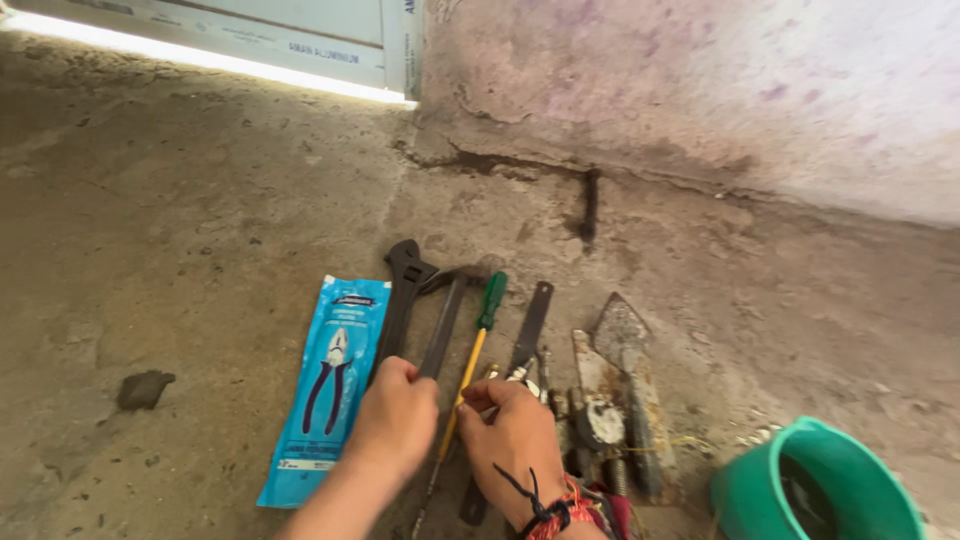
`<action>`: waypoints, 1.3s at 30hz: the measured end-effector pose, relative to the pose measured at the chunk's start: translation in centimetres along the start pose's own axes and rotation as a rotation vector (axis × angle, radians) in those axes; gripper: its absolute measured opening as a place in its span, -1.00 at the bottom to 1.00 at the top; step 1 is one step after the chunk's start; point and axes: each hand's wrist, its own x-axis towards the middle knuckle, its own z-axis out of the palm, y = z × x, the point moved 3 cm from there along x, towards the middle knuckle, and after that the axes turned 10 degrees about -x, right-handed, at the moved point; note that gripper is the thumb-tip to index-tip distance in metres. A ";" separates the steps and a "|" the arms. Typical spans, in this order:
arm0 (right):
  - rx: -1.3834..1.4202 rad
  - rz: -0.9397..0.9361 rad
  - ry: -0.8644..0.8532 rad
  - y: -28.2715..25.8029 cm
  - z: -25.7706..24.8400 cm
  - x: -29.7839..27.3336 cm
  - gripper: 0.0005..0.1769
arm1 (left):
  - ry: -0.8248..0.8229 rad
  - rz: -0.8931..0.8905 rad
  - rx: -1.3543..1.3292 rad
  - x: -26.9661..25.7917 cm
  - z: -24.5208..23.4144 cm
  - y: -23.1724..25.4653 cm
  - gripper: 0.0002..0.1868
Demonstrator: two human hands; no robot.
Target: The person cleans a metal file by dipping a grey cloth into a green cup of water and wiping the tool. They then switch to a red cloth to continue wiping the file. The person places the file into a crack in the concrete floor and then picks up a hammer to wipe it with the grey cloth.
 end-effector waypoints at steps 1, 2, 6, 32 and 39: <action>-0.012 0.002 0.001 0.0 -0.6 -0.5 -0.69 | -0.017 -0.004 -0.079 -0.1 0.0 0.4 -0.64; -0.043 -0.020 0.043 0.0 -1.4 -1.2 -0.69 | -0.042 -0.078 -0.109 -0.5 -0.1 0.7 -0.59; -0.327 -0.057 0.166 0.6 -5.2 -5.5 -0.57 | -0.015 -0.066 -0.120 -3.5 -1.4 2.3 -0.56; -0.344 -0.046 0.296 7.8 -22.0 -12.7 -0.53 | -0.051 0.227 -0.175 -14.6 11.7 -11.8 -0.67; -0.648 0.230 0.066 14.6 -23.6 -7.0 -0.75 | -0.154 0.313 -0.121 -10.6 16.5 -20.4 -0.51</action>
